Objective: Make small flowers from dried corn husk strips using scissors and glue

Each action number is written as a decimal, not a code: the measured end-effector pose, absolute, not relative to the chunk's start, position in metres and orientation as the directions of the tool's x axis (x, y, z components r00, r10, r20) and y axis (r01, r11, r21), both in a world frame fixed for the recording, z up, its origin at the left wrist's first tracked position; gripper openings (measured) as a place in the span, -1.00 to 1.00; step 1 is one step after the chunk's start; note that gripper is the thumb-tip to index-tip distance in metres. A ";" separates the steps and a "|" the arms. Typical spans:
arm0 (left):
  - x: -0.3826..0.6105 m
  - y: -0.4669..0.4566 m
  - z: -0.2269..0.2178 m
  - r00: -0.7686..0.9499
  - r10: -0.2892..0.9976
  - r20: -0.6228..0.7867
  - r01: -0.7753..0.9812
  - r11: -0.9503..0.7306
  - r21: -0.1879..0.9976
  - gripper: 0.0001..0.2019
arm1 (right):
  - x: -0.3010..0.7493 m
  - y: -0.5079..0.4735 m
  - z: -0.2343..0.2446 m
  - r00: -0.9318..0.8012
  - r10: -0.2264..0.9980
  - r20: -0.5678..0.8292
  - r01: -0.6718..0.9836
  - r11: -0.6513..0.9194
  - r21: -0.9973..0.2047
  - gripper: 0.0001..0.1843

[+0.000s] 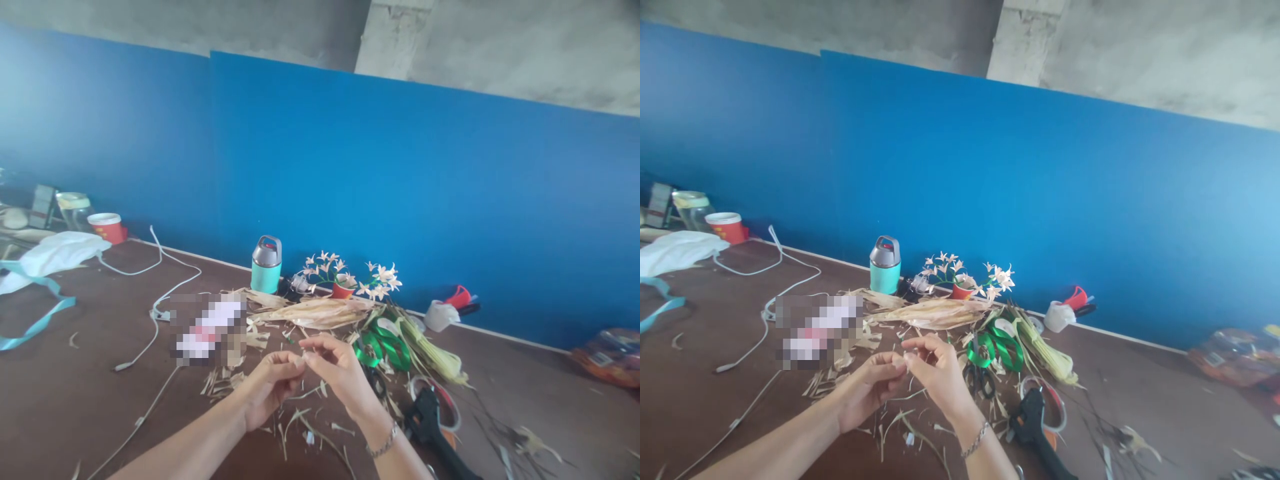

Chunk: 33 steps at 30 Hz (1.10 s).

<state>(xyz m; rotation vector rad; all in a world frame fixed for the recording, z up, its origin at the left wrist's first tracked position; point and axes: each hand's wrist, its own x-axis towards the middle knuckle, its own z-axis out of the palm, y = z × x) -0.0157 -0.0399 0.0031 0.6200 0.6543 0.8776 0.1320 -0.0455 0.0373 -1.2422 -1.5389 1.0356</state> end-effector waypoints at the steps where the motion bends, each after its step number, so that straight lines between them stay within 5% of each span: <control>1: -0.016 -0.040 0.002 0.492 0.834 -0.249 -0.489 0.502 0.714 -0.78 | 0.131 -0.046 0.037 -0.119 0.984 0.132 0.255 0.159 -0.954 -0.84; 14: -0.016 -0.041 0.003 0.543 0.790 -0.283 -0.484 0.571 0.663 -0.80 | 0.130 -0.043 0.032 -0.075 0.997 0.018 0.078 0.024 -0.997 -0.79; 25: -0.017 -0.036 -0.008 0.517 0.845 -0.136 -0.540 0.446 0.713 -0.85 | 0.128 -0.047 0.042 -0.108 0.993 -0.038 -0.039 -0.042 -0.998 -0.80; 29: -0.018 -0.037 -0.005 0.494 0.863 -0.111 -0.530 0.399 0.748 -0.81 | 0.142 -0.045 0.051 -0.085 0.996 -0.004 0.057 0.001 -0.998 -0.70; 33: -0.019 -0.039 0.002 0.500 0.855 -0.139 -0.520 0.424 0.741 -0.77 | 0.181 -0.043 0.075 0.055 0.989 0.136 0.457 0.097 -0.884 -0.71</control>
